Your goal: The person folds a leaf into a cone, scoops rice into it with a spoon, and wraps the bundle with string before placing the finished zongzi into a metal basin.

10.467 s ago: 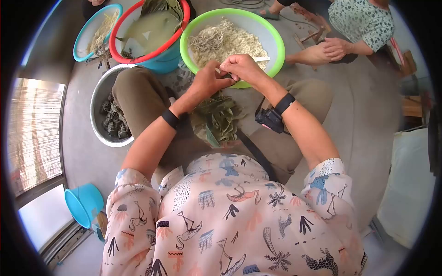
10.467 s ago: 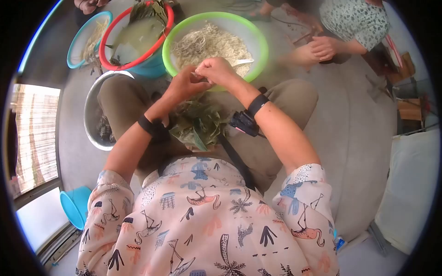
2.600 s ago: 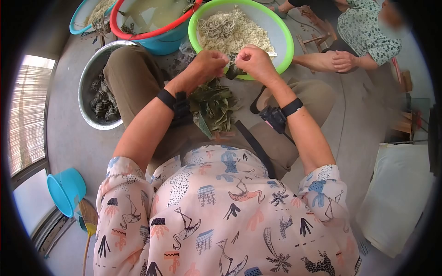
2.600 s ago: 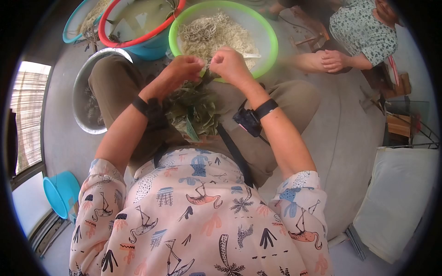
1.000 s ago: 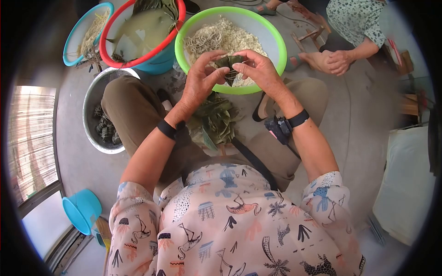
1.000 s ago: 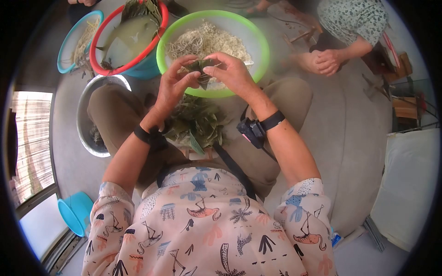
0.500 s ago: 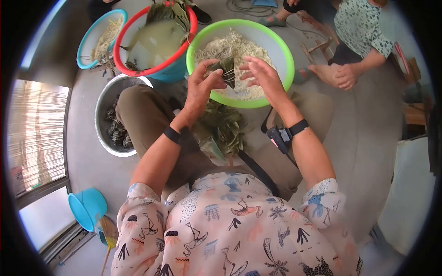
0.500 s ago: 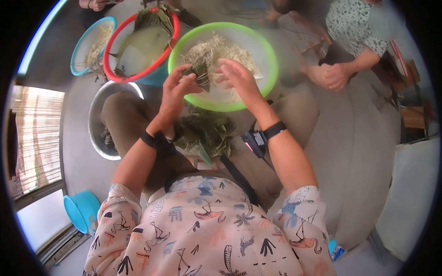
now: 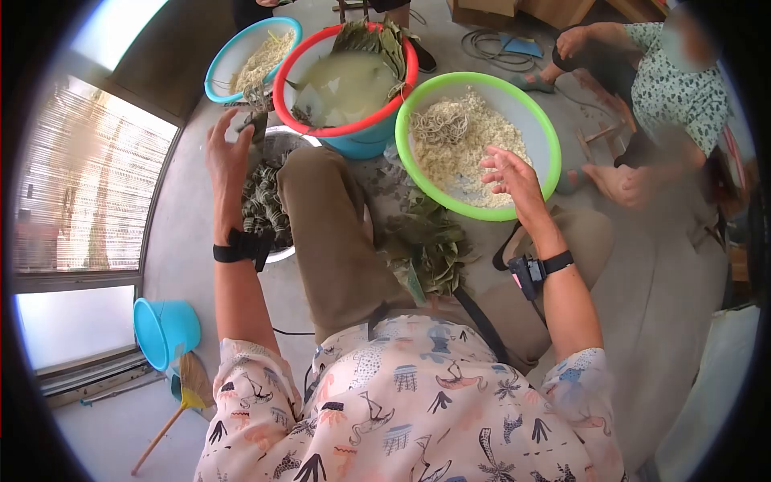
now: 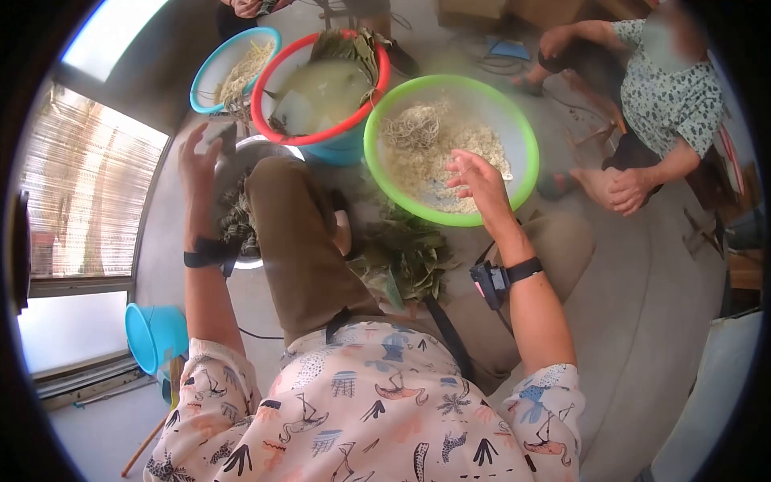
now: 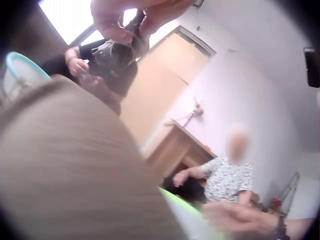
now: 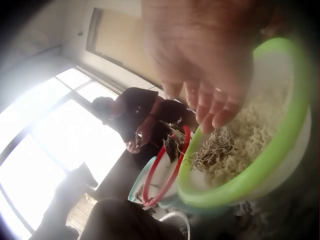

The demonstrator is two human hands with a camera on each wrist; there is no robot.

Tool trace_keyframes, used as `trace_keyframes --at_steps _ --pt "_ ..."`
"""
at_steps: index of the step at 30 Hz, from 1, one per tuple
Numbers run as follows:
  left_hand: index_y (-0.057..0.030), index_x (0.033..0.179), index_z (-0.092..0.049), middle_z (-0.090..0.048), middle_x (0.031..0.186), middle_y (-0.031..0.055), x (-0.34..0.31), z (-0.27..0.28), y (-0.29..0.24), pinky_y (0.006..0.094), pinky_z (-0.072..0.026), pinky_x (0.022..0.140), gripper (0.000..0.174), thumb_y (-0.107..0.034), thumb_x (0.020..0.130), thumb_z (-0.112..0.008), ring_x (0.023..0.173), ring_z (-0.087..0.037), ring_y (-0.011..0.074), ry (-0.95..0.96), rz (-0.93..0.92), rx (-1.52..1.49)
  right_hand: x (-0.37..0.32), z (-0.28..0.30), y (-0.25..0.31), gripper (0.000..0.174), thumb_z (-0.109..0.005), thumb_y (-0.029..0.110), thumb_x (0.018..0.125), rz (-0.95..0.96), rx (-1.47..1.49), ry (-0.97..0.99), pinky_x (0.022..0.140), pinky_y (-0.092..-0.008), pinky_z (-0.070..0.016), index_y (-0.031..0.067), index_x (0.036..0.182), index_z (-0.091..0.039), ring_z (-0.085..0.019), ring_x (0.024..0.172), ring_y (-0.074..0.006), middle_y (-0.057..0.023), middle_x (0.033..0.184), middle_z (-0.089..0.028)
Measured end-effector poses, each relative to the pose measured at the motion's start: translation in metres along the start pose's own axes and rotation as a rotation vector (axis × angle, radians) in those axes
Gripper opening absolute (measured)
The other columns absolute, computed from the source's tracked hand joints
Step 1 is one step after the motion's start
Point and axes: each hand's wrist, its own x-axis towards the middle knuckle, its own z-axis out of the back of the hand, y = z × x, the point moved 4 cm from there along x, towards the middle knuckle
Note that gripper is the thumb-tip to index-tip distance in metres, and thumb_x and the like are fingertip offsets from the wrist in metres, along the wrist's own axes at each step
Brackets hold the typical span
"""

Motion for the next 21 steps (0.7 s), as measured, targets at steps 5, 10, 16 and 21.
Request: trace_keyframes --at_steps 5,10,16,21 --pt "-0.0081 0.123 -0.061 -0.061 0.113 0.0101 -0.02 -0.007 -0.007 0.0255 -0.0469 0.061 0.043 -0.023 0.083 -0.069 0.07 -0.059 0.0111 0.102 0.213 -0.165 0.0 -0.001 0.001 0.049 -0.051 0.041 0.097 -0.016 0.014 -0.007 0.071 -0.0238 -0.0459 0.0044 0.13 -0.053 -0.061 0.086 -0.0116 -0.007 0.111 -0.062" --pt "-0.0013 0.116 -0.062 -0.067 0.1 0.0066 -0.021 -0.033 -0.071 0.0243 -0.0472 0.061 0.034 -0.015 0.086 -0.066 0.072 -0.06 0.0105 0.266 0.196 -0.348 -0.002 -0.007 0.02 0.045 -0.052 0.036 0.097 -0.044 0.025 0.054 0.069 -0.0229 -0.0461 0.0029 0.128 -0.054 -0.061 0.084 -0.011 -0.0065 0.108 -0.063" --pt "-0.0011 0.112 -0.064 -0.067 0.1 0.0065 -0.024 -0.086 -0.129 0.0245 -0.0491 0.064 0.03 -0.014 0.085 -0.068 0.074 -0.062 0.0113 0.425 0.041 -0.493 0.011 -0.004 0.045 0.041 -0.053 0.031 0.096 -0.008 -0.069 0.167 0.069 -0.0229 -0.0463 0.0024 0.125 -0.056 -0.061 0.084 -0.0101 -0.0052 0.105 -0.064" --pt "-0.0011 0.11 -0.065 -0.069 0.098 0.0089 -0.029 -0.133 -0.136 0.0296 -0.0504 0.065 0.031 -0.021 0.086 -0.067 0.068 -0.064 0.0151 0.624 -0.067 -0.393 0.032 0.014 -0.013 0.039 -0.056 0.026 0.093 -0.111 -0.086 0.099 0.065 -0.0244 -0.0482 0.002 0.123 -0.058 -0.062 0.076 -0.0101 -0.0047 0.099 -0.065"
